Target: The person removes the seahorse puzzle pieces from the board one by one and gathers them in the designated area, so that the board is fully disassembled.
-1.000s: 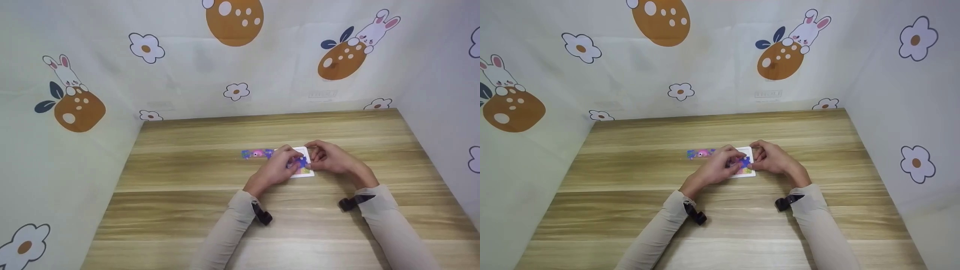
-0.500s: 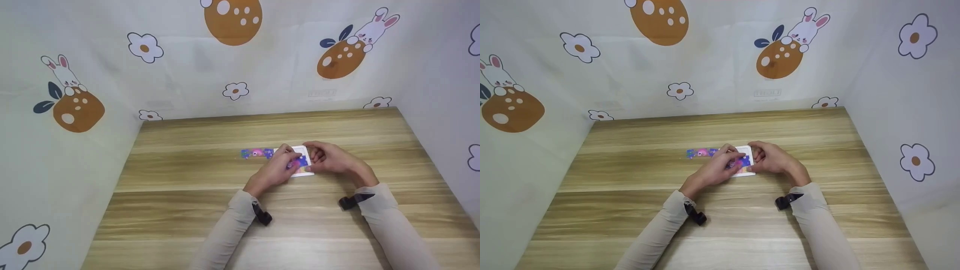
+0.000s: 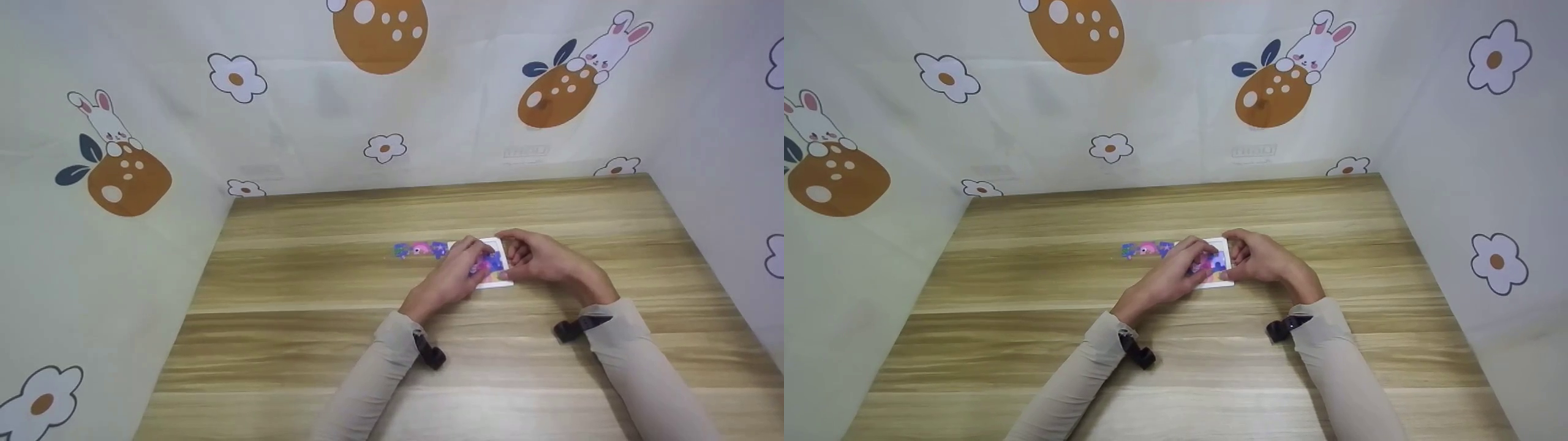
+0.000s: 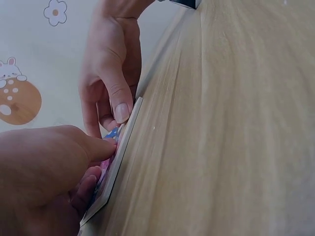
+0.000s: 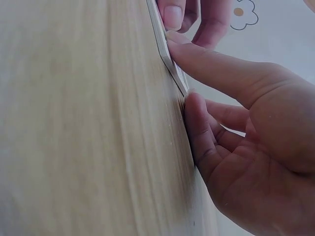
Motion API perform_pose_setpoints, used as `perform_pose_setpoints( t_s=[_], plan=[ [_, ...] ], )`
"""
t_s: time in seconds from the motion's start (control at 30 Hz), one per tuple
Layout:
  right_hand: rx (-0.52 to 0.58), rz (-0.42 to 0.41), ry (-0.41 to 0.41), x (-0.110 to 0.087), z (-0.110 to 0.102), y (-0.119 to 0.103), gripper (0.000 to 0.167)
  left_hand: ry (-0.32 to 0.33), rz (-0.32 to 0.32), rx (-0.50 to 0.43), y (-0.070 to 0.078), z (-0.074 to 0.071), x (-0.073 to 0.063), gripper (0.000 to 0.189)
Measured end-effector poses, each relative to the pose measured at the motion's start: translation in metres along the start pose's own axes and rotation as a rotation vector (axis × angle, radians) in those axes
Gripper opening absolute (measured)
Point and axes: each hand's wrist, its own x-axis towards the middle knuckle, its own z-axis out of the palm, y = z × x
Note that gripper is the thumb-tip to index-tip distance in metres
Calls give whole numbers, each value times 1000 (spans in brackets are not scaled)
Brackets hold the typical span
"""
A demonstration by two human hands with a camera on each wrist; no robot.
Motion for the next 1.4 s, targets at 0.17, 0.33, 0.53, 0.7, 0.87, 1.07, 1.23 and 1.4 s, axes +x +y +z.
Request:
perform_pose_setpoints(
  t_s=[0.17, 0.33, 0.53, 0.7, 0.87, 1.07, 1.23, 1.4],
  plan=[
    [-12, -10, 0, 0, 0, -1, 83, 40, 3, -16, 0, 0, 1, 36],
    [-28, -11, -3, 0, -1, -1, 83, 76, 21, -43, 0, 0, 1, 34],
    [-23, -12, 4, 1, -1, -1, 84, 99, 29, -63, -2, 2, 0, 35],
    [-23, -2, -1, 1, -1, -2, 85, 87, 16, -87, -4, 2, -2, 34],
    [-12, 13, -7, 0, -1, -3, 86, 81, 25, -88, -6, 2, -2, 34],
    [-4, 8, 2, 0, 0, -3, 85, 99, 54, -57, -6, 0, 1, 34],
    [-21, -1, 2, -1, 0, -3, 83, 133, 74, -28, -5, 2, 2, 30],
    [-15, -1, 6, -2, 0, -2, 83, 146, 60, -3, -4, 4, 2, 30]
  ],
)
